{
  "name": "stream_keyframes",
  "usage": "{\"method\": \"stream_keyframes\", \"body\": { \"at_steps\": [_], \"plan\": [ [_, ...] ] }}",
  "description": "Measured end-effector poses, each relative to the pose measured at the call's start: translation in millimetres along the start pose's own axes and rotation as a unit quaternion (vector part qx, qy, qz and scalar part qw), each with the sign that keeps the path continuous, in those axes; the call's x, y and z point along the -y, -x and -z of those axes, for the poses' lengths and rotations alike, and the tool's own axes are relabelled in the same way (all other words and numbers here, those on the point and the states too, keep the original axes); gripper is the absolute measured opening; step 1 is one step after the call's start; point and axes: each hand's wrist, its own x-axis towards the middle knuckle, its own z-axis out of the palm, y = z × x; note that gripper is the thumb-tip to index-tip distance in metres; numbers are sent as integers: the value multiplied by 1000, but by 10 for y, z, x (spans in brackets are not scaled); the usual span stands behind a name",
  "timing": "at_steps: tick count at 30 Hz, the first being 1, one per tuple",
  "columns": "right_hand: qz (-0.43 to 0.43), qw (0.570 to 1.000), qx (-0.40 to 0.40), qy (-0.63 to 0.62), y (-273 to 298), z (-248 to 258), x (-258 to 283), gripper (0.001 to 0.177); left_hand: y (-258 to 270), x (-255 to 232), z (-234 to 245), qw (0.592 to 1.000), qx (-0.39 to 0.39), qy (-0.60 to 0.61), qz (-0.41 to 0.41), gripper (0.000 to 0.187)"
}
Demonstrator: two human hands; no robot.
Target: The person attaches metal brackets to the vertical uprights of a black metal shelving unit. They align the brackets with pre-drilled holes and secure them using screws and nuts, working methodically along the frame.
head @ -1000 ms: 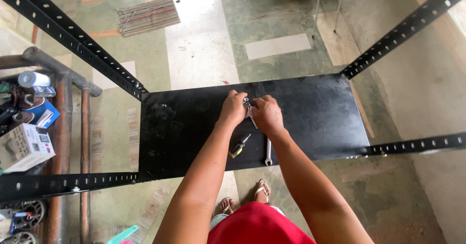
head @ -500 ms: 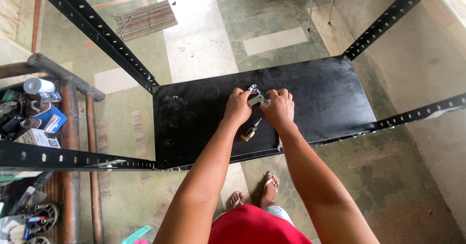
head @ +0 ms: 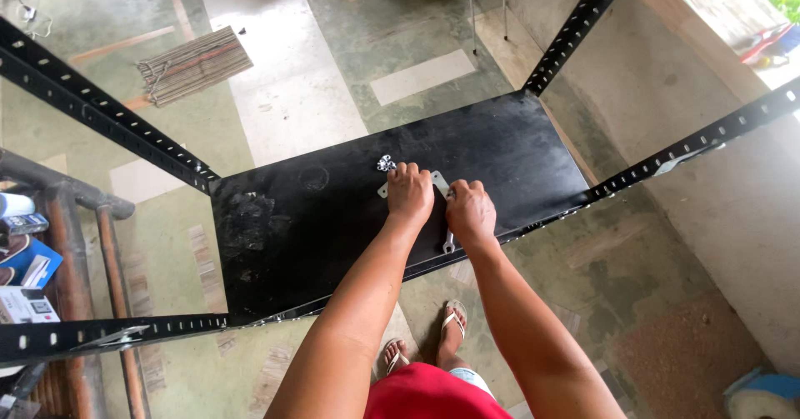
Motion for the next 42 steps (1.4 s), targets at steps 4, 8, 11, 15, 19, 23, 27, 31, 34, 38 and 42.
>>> {"method": "stream_keyframes", "body": {
  "at_steps": [4, 8, 11, 15, 19, 23, 27, 31, 34, 38, 42],
  "plan": [
    [-1, 998, -61, -29, 1, 20, -181, 23, -38, -23, -165, 999, 15, 22, 33, 10],
    [15, 996, -84, -12, 31, -2, -272, 22, -152, 16, -197, 989, -2, 128, 73, 26],
    [17, 996, -87, -28, -59, -9, -304, 19, -220, 56, -164, 966, -27, 242, 92, 16],
    [48, 991, -106, -64, -178, 83, -175, 17, -244, 189, -2, 939, -101, 311, 107, 14],
    [214, 974, -51, -57, 177, 86, 195, 40, -236, 370, 204, 918, -188, 331, 112, 15],
    [193, 978, 84, 16, 492, -56, 550, 65, -113, 484, 276, 915, -186, 331, 139, 15],
    [165, 976, 118, 79, 446, -45, 520, 59, 65, 506, 275, 911, -171, 347, 140, 15],
    [208, 975, 67, 47, 527, -64, 508, 71, 180, 492, 274, 910, -203, 346, 107, 15],
    [253, 961, 98, 45, 704, -155, 547, 65, 229, 448, 249, 908, -171, 359, 127, 14],
    [333, 942, 13, -44, 710, -167, 552, 44, 265, 445, 287, 904, -181, 370, 114, 15],
    [355, 933, 1, -58, 789, -145, 498, 40, 332, 461, 315, 902, -190, 373, 103, 15]
  ]
}}
